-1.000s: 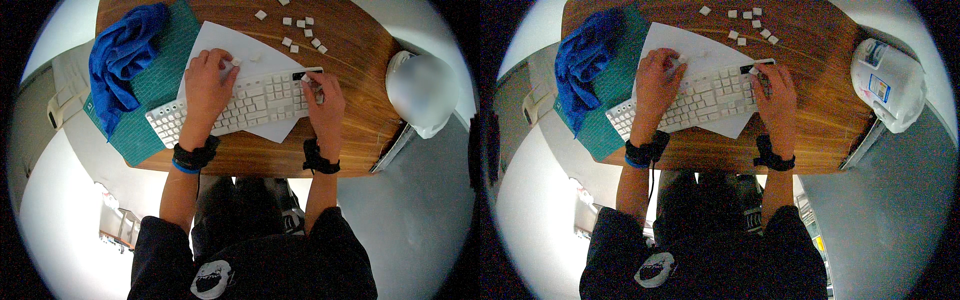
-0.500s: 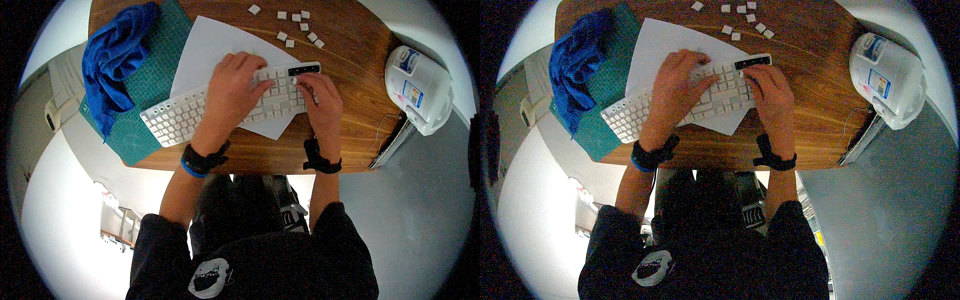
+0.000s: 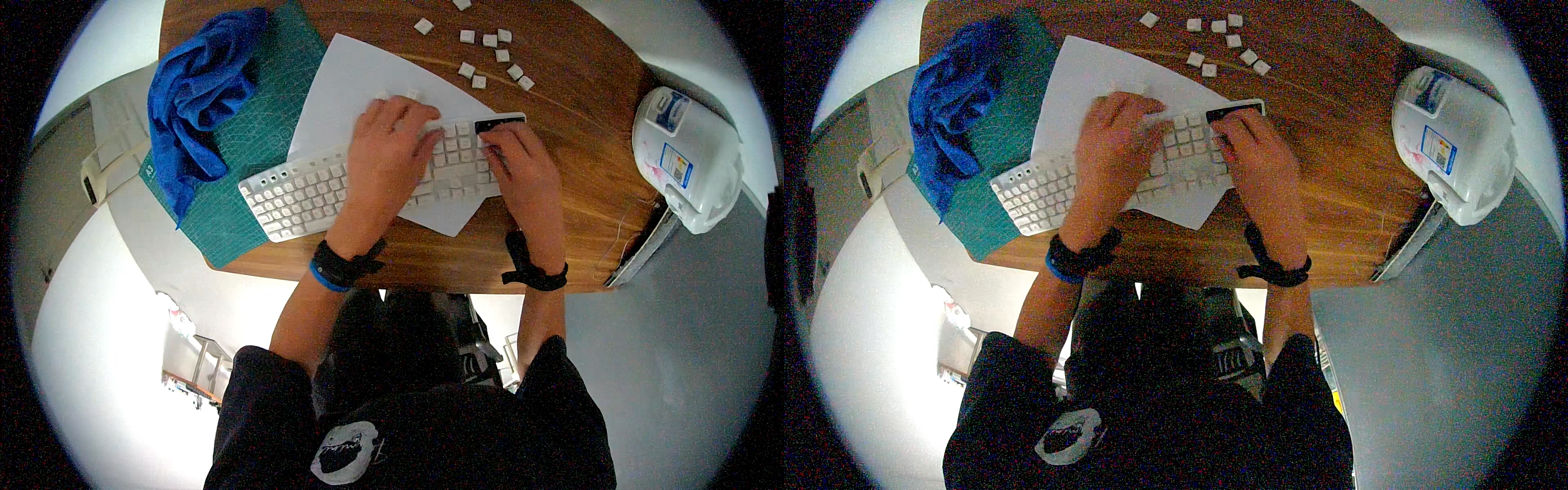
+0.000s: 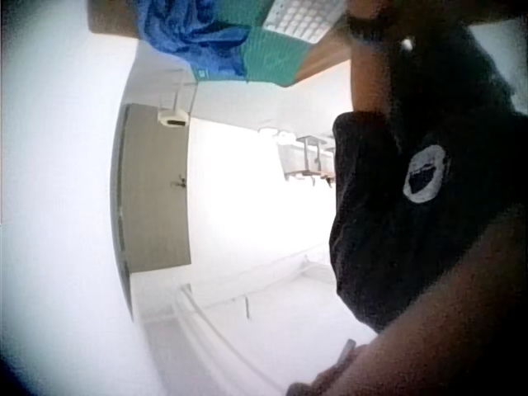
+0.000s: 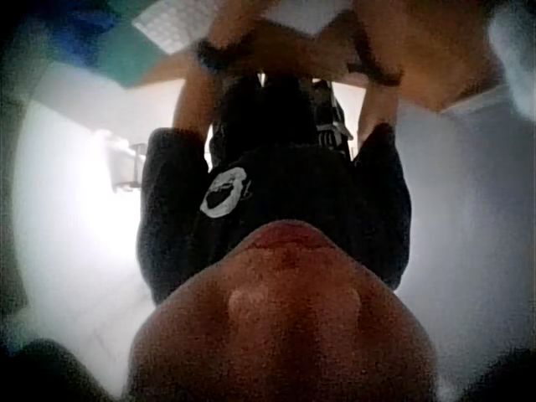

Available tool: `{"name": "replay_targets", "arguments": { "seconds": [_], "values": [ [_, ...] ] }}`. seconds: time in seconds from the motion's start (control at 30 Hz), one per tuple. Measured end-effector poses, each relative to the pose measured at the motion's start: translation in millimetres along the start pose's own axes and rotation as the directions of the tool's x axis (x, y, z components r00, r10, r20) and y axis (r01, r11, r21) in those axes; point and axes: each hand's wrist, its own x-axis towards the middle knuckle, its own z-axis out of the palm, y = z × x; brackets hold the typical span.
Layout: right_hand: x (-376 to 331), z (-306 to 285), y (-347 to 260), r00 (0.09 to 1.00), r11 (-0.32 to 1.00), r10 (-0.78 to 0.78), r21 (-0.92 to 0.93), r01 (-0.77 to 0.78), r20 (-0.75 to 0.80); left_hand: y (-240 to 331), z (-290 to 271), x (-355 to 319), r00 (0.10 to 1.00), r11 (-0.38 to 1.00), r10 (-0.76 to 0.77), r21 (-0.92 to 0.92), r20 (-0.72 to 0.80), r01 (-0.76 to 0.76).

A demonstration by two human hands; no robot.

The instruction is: The person assembles a white keyboard by inserting keycaps into the keyboard base. They pick up individual keycaps from the table and place them into the corresponding slots on the keyboard.

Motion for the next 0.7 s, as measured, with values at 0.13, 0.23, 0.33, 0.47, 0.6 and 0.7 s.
{"name": "replay_targets", "arguments": {
  "seconds": [0.13,0.23,0.33,0.47,0.6,0.7],
  "values": [
    [-4,9,3,0.996,0.997,0.080,0.007,-0.080,-0.045,-20,-28,-4,0.989,0.992,-0.097,0.063,-0.108,0.105],
    [2,8,-12,0.993,0.992,0.111,0.071,-0.108,-0.044,-32,-46,-19,0.986,0.983,-0.162,0.079,-0.044,0.165],
    [7,21,-19,0.999,0.994,-0.001,0.109,0.005,-0.040,-33,-54,-28,0.982,0.982,-0.188,0.026,0.022,0.188],
    [22,37,-41,0.976,0.972,-0.212,0.097,0.216,-0.046,-34,-60,-29,0.985,0.987,-0.159,-0.010,0.071,0.161],
    [30,51,-51,0.962,0.960,-0.275,0.057,0.274,-0.005,-43,-56,-31,0.985,0.989,-0.145,-0.010,0.097,0.146],
    [33,55,-53,0.965,0.963,-0.262,0.062,0.261,0.015,-46,-52,-33,0.984,0.988,-0.152,-0.013,0.098,0.154]
  ]
}}
